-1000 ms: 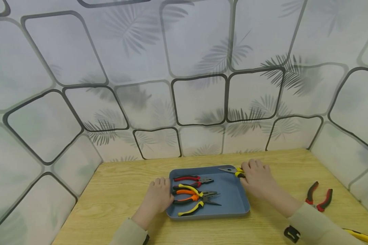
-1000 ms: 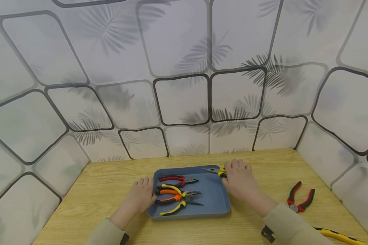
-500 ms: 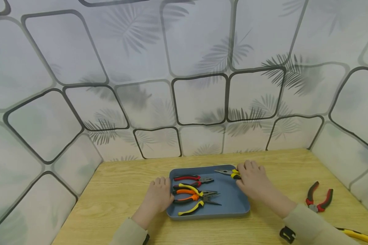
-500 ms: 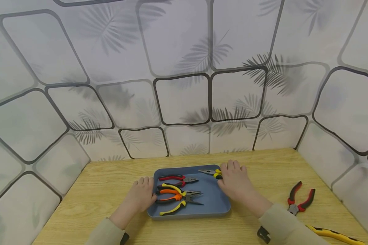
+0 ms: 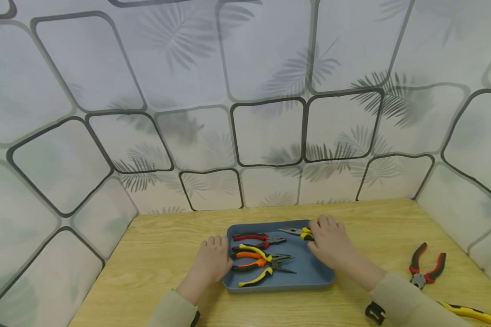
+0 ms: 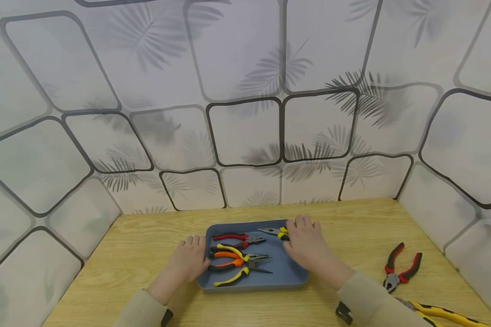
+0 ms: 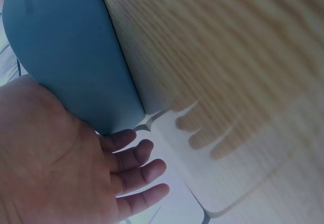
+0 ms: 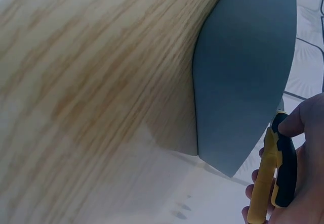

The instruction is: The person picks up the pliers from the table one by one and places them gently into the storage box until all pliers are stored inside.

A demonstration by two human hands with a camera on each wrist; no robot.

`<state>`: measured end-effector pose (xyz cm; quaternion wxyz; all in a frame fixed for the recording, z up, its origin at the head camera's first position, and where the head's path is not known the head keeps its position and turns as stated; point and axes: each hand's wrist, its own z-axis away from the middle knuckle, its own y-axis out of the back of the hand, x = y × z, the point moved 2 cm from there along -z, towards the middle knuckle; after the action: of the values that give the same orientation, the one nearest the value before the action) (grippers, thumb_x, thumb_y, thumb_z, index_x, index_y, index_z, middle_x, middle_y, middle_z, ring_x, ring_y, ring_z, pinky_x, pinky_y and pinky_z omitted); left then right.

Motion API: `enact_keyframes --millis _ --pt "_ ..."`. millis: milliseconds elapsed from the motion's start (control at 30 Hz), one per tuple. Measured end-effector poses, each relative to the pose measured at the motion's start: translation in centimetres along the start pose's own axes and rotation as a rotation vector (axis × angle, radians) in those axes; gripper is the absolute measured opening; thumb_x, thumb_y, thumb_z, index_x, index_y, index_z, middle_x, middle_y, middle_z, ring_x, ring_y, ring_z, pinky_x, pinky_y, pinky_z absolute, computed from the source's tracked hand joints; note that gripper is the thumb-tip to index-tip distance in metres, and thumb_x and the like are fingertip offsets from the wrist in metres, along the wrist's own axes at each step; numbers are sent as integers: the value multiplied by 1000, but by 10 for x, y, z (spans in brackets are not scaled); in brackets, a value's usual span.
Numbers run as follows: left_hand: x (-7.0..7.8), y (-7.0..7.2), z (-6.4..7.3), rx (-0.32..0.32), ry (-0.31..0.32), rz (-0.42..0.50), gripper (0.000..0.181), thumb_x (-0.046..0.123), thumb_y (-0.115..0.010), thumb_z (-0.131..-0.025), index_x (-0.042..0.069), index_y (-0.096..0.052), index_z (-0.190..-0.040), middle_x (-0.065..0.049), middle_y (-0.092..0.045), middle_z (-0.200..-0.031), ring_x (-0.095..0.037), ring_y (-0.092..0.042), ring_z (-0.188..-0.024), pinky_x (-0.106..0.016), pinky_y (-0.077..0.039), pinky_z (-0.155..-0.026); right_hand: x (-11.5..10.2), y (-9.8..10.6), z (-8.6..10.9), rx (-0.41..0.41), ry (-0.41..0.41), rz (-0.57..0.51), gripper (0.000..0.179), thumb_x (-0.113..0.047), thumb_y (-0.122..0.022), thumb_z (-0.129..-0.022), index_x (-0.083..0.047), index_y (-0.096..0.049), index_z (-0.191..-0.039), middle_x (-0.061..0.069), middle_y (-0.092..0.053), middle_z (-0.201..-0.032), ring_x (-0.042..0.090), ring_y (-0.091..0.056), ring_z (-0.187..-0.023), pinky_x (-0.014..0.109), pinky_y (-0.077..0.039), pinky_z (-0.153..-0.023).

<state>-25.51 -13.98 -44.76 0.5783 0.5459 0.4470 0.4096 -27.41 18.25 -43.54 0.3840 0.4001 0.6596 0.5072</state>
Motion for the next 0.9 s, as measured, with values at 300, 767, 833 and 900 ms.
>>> enact_keyframes --millis 300,767,833,900 --pt "0 -1 -1 4 2 11 39 29 -70 -94 0 -57 -118 -15 -61 -105 -30 -59 -99 -48 -53 -92 -7 -8 -4 6 21 2 23 -24 -64 -100 -8 -57 -114 14 -53 -106 31 -47 -95 50 -37 -80" --pt "0 -1 0 18 -6 -13 40 30 -71 -94 0 -57 -118 -14 -61 -104 -29 -59 -97 -47 -53 -89 -18 -15 -12 -10 15 -10 20 -24 -64 -100 -9 -56 -112 15 -53 -107 33 -47 -97 55 -40 -86" --pt "0 0 0 17 -7 -13 41 30 -71 -94 0 -57 -119 -14 -62 -105 -30 -60 -97 -47 -53 -90 -19 -16 -12 -15 17 -17 19 -24 -64 -100 -10 -56 -110 14 -52 -106 33 -47 -97 56 -40 -86" --pt "0 0 0 14 -6 -8 42 30 -70 -95 -1 -58 -120 -15 -62 -106 -30 -60 -99 -48 -54 -91 -19 -17 -13 -17 24 -17 18 -24 -65 -100 -11 -55 -108 13 -51 -105 33 -47 -97 56 -40 -87"
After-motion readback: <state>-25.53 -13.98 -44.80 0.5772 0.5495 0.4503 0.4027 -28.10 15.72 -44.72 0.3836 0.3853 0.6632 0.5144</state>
